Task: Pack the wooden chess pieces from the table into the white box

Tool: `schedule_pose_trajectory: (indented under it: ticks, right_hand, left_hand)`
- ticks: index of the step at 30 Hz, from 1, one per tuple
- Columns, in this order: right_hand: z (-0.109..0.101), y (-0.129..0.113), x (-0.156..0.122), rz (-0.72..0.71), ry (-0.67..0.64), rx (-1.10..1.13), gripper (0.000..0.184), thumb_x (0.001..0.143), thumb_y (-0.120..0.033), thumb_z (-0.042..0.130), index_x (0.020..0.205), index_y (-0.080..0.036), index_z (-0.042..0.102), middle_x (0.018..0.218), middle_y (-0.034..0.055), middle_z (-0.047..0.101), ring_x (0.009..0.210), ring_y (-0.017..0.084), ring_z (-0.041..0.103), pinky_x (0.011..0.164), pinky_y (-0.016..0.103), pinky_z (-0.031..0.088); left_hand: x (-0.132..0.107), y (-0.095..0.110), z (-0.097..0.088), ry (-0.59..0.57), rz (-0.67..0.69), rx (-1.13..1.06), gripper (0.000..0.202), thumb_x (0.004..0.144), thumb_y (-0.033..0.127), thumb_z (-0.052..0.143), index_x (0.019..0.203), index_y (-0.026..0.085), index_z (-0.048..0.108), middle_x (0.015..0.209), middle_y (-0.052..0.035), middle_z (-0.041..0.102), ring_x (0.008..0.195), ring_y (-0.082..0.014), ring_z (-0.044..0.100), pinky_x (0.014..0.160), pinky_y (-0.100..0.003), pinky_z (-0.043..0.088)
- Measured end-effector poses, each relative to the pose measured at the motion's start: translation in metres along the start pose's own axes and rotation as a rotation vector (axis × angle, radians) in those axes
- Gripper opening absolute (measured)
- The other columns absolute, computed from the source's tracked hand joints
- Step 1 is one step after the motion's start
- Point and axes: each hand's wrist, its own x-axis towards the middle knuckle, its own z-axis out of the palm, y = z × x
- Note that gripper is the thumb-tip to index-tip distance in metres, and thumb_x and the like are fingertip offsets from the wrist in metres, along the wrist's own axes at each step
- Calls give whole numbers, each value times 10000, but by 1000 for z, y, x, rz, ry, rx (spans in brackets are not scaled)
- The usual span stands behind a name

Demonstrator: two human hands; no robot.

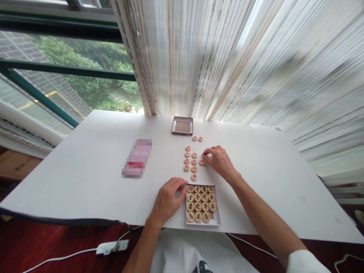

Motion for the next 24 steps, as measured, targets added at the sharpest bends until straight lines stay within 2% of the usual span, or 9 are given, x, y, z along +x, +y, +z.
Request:
schedule_pose_trajectory:
  ticks: [14,19,24]
  right_hand:
    - [4,-2,49,-111,-53,14,121,934,-250,678,902,-198,782,841,89,769,863,258,651,782,356,482]
    - [4,-2,52,-99,-24,83,72,904,-230,698,890,-186,754,819,88,769,853,262,664,783,367,494]
    - [-19,-6,36,-74,52,247,148,936,-287,660,1032,-190,718,999,86,775,870,219,712,778,348,563]
  left_hand:
    - [0,1,0,17,-2,-6,136,988,213,570,1074,224,676,1037,-54,704,927,-195,664,859,-337,558]
    - [1,1,0,15,-3,-5,133,986,208,575,1074,222,674,1043,-50,703,929,-189,667,861,-332,556]
    - [-1,0,0,23,-16,-7,152,992,232,578,1115,220,667,1037,-48,702,840,-171,654,834,-333,558]
